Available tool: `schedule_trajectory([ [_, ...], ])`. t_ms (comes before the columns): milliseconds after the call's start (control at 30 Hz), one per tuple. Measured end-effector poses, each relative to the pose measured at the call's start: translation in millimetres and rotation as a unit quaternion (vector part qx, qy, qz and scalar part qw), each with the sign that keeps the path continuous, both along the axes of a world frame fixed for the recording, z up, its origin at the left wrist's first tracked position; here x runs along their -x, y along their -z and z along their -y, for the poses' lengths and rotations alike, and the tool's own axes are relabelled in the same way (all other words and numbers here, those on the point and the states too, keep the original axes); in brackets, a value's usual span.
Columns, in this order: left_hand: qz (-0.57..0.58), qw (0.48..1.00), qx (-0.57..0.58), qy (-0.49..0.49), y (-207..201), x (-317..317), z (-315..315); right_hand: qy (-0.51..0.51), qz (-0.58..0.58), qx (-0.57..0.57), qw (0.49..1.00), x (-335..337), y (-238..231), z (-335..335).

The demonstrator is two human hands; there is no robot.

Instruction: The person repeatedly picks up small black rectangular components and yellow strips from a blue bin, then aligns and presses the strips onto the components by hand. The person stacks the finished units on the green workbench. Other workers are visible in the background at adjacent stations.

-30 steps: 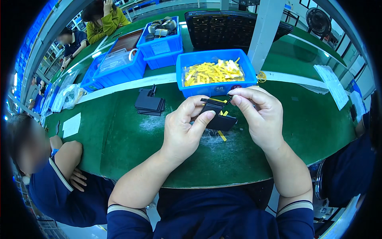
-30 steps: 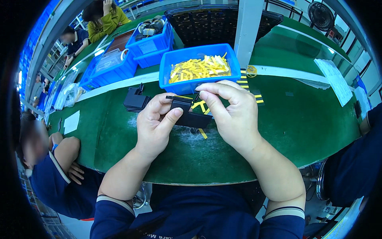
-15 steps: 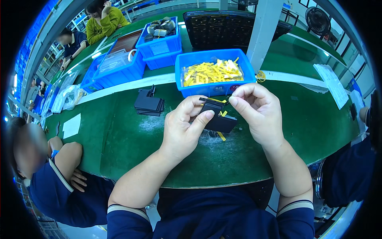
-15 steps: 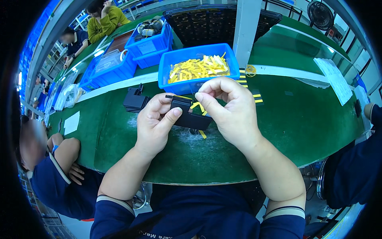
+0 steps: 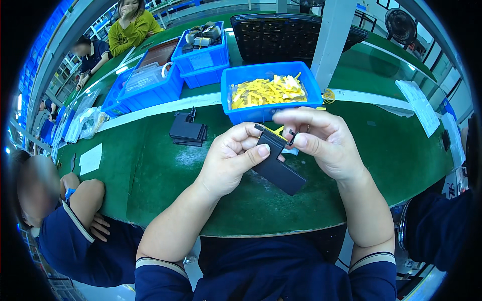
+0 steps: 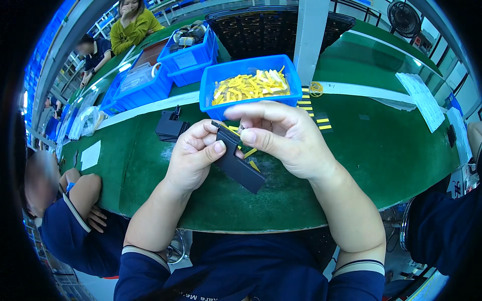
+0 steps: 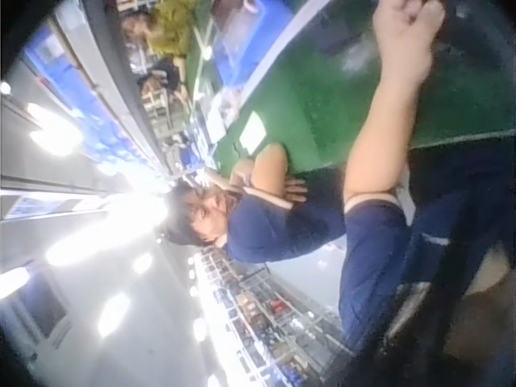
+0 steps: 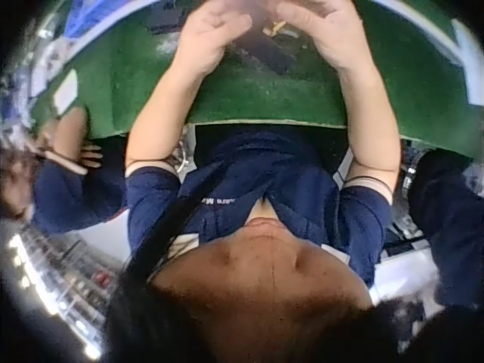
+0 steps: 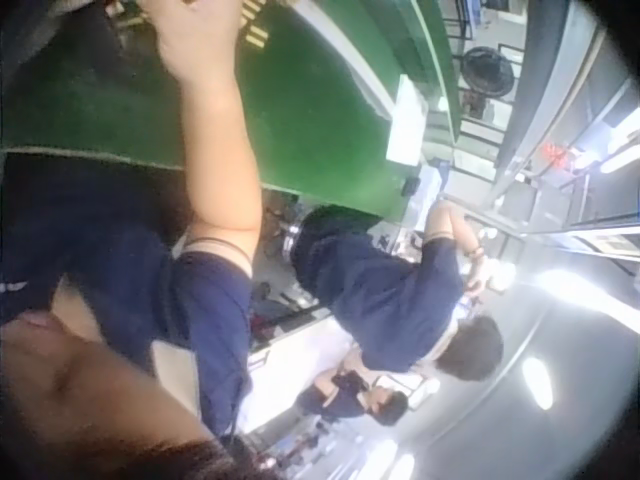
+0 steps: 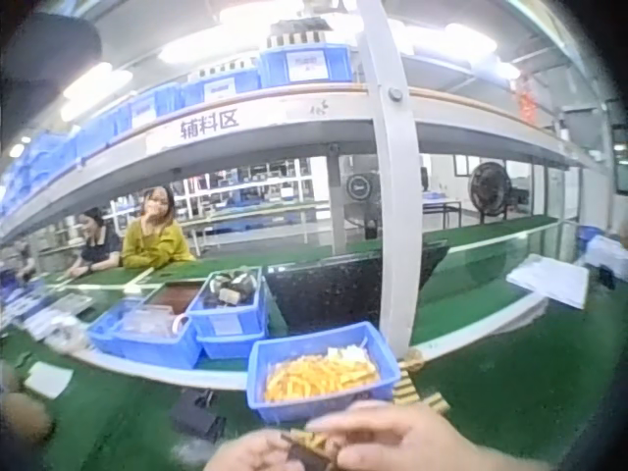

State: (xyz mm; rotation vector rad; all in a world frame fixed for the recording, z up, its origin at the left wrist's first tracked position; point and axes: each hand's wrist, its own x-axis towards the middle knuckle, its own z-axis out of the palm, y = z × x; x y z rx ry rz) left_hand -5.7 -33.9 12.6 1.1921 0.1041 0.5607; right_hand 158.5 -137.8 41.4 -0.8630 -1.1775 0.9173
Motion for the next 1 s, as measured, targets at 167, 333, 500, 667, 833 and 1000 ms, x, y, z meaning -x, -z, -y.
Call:
schedule_trajectory([
  [167, -0.013, 1.0, -0.025, 0.002, 0, 0, 1, 0.038, 0.066, -0.015, 0.997, -4, 6, 0],
  [333, -0.026, 0.998, -0.059, -0.024, 1, 0, 0, 0.074, 0.08, -0.002, 0.994, -4, 7, -1],
  [500, -0.033, 0.992, -0.107, -0.059, 2, 1, 0, 0.059, 0.027, 0.041, 0.997, -5, 4, 2],
  [667, -0.102, 0.951, -0.254, -0.145, 0, 3, 3, 0.091, 0.046, -0.001, 0.995, 3, -1, -3],
  [833, -0.095, 0.858, -0.469, -0.186, -4, 1, 6, 0.135, 0.287, -0.016, 0.948, -6, -1, 2],
  [1000, -0.056, 0.823, -0.531, -0.194, 1, -1, 3, 0.112, 0.287, 0.039, 0.95, -6, -4, 3],
])
